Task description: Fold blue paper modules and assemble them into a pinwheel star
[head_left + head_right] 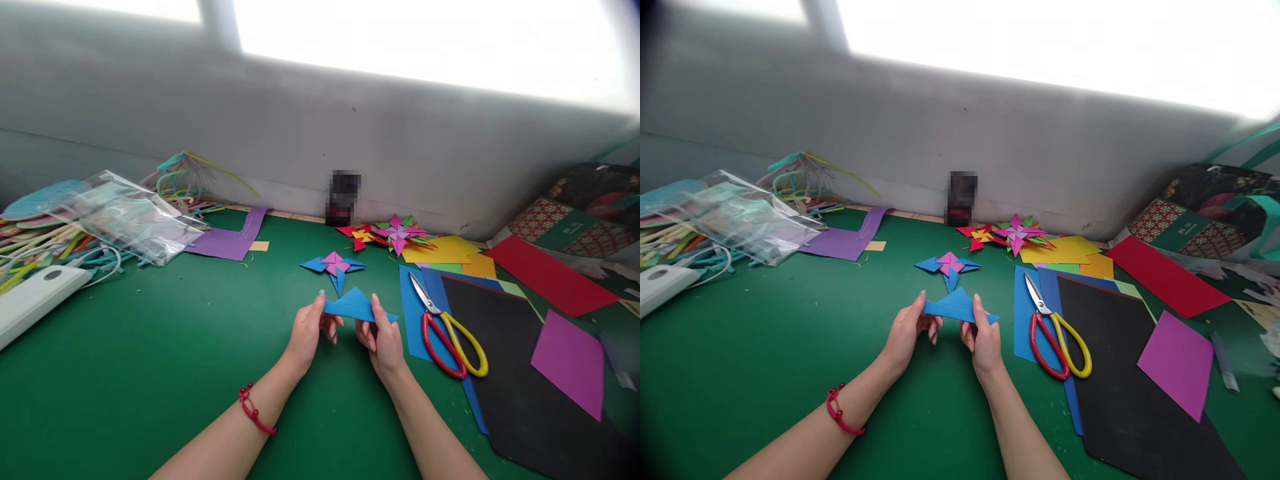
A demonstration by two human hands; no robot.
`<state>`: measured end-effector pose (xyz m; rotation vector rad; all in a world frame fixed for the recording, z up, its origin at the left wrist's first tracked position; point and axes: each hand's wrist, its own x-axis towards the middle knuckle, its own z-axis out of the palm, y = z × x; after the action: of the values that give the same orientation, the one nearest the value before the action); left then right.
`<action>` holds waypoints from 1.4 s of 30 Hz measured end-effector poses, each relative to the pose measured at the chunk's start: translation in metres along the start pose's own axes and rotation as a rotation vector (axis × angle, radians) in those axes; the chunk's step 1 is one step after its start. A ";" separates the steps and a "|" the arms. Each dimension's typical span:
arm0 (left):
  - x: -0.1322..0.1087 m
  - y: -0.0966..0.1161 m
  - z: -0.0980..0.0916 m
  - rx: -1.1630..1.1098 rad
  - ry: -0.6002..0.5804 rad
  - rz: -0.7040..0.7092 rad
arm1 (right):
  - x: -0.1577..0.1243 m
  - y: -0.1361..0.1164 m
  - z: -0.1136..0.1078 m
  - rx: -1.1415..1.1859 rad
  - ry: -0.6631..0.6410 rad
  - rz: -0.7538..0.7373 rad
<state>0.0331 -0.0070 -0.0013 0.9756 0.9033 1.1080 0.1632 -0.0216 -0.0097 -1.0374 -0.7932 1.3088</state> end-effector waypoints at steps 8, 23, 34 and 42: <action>0.001 0.001 -0.002 -0.023 0.056 -0.012 | 0.001 -0.002 -0.003 -0.026 0.173 -0.099; 0.004 -0.003 -0.005 -0.018 -0.022 -0.016 | 0.000 0.000 -0.004 -0.090 0.099 -0.085; 0.004 -0.004 -0.004 -0.029 -0.037 -0.007 | 0.003 -0.005 -0.002 0.228 -0.038 0.049; 0.005 0.000 -0.005 -0.053 -0.001 -0.031 | 0.000 -0.010 0.000 0.288 -0.151 0.095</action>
<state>0.0295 -0.0017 -0.0029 0.9152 0.8817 1.0999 0.1666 -0.0209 -0.0003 -0.7605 -0.6491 1.5454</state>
